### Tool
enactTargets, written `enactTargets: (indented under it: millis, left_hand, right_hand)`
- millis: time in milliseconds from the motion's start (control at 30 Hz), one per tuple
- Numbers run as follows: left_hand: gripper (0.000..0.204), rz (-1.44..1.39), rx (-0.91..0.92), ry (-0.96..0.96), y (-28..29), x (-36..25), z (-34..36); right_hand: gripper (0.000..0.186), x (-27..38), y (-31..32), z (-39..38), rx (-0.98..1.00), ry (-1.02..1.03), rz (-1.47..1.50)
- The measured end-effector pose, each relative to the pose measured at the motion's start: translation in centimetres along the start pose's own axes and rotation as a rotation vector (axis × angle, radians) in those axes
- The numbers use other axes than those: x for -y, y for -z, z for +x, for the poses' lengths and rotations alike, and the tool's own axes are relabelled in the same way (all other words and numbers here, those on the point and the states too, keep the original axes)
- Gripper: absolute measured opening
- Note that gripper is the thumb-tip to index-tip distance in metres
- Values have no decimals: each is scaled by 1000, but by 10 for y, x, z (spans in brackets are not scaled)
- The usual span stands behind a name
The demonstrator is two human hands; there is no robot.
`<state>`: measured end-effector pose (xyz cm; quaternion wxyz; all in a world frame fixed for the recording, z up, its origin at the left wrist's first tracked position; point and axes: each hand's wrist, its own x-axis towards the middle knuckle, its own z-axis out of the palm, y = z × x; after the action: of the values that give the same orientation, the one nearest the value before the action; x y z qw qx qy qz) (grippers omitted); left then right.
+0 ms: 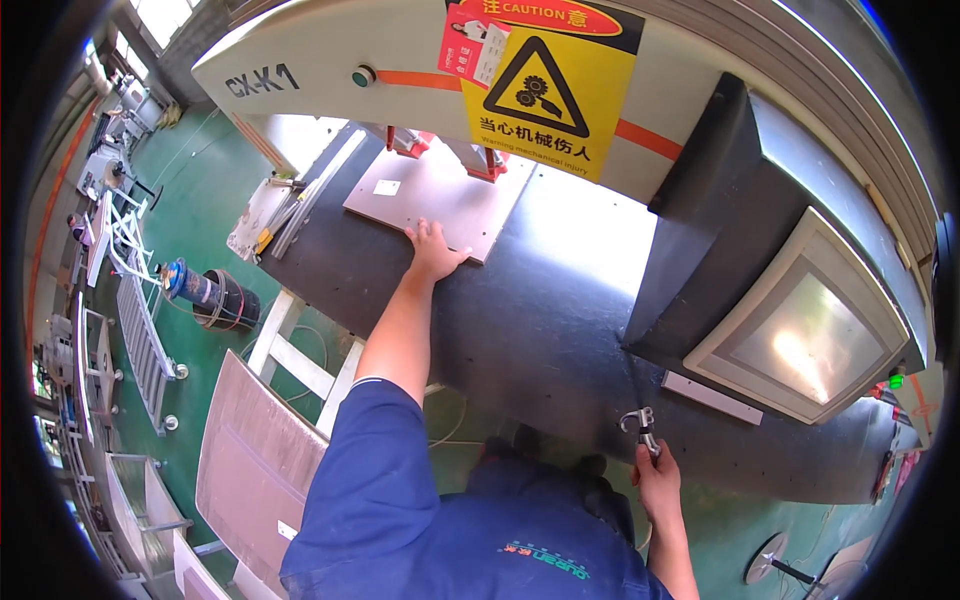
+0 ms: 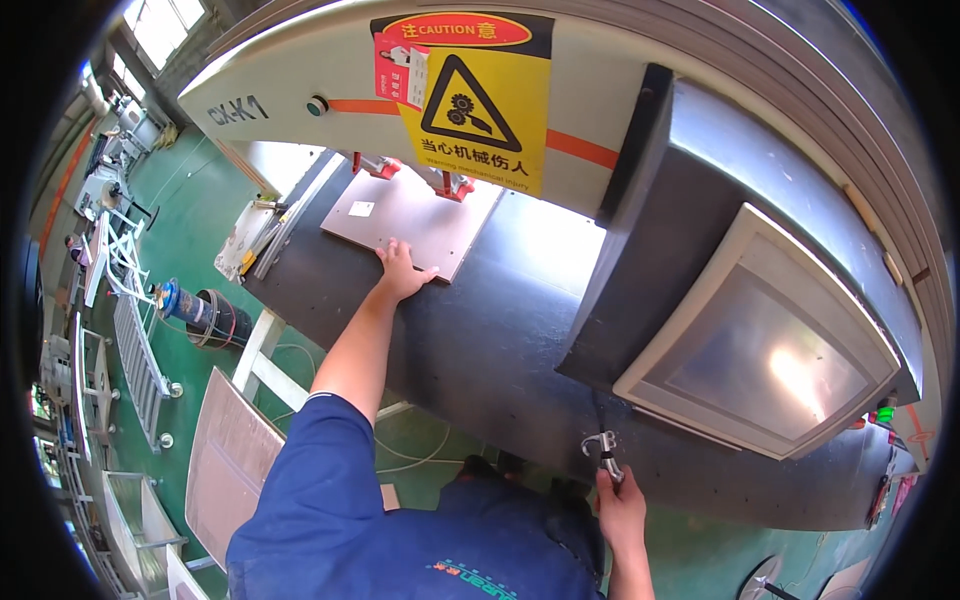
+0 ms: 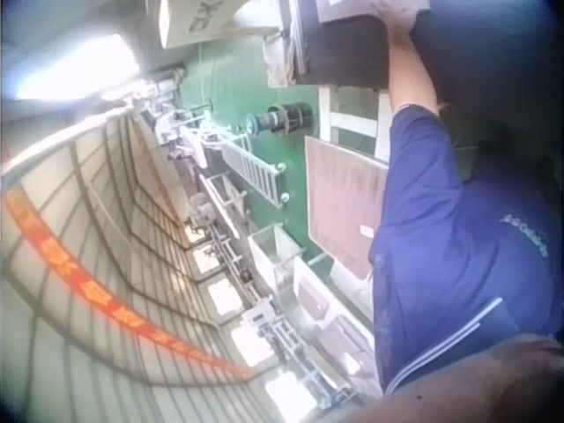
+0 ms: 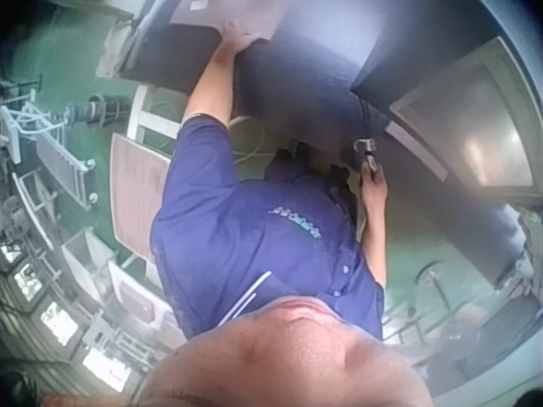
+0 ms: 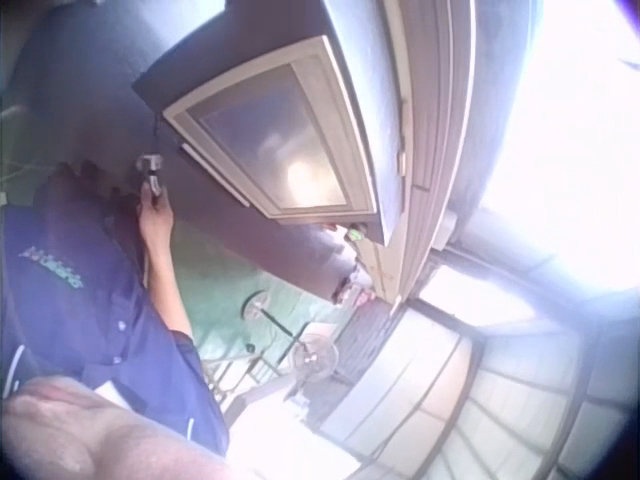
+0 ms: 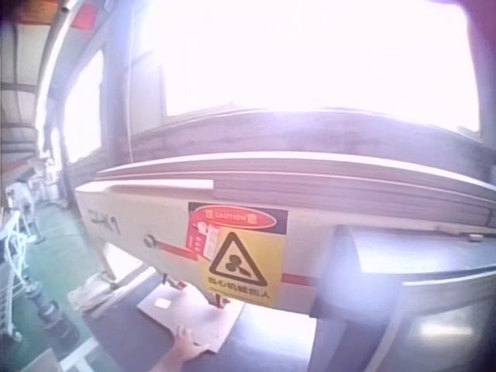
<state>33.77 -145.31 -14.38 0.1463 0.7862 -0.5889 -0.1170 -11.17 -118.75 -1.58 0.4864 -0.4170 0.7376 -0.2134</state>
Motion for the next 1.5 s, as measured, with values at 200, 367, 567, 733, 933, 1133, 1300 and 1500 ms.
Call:
enactTargets:
  millis: [200,367,567,733,933,1133,1300,1500]
  left_hand:
    - [85,-23,-28,18,0,0,-2]
    - [89,-25,-32,54,6,0,-7]
    - [97,-78,-24,350,24,-29,-7]
    - [99,-99,12,367,25,-37,0]
    - [96,-69,63,363,25,-39,1]
    - [97,-42,61,352,32,-32,0]
    - [92,-137,-9,356,61,-42,-16]
    - [74,-509,-770,-208,172,-74,-9]
  right_hand:
    - [30,4,-6,2,75,35,-61]
    - [31,-9,-8,-2,106,45,-97]
    - [27,-19,-3,-11,112,-1,-24]
    - [30,-26,0,-13,62,-70,2]
    - [32,-28,8,-13,-62,-117,-115]
    - [28,-34,13,-22,-29,-79,-33]
    - [24,-50,7,-28,55,-46,100]
    - [24,-45,13,-30,84,-103,65]
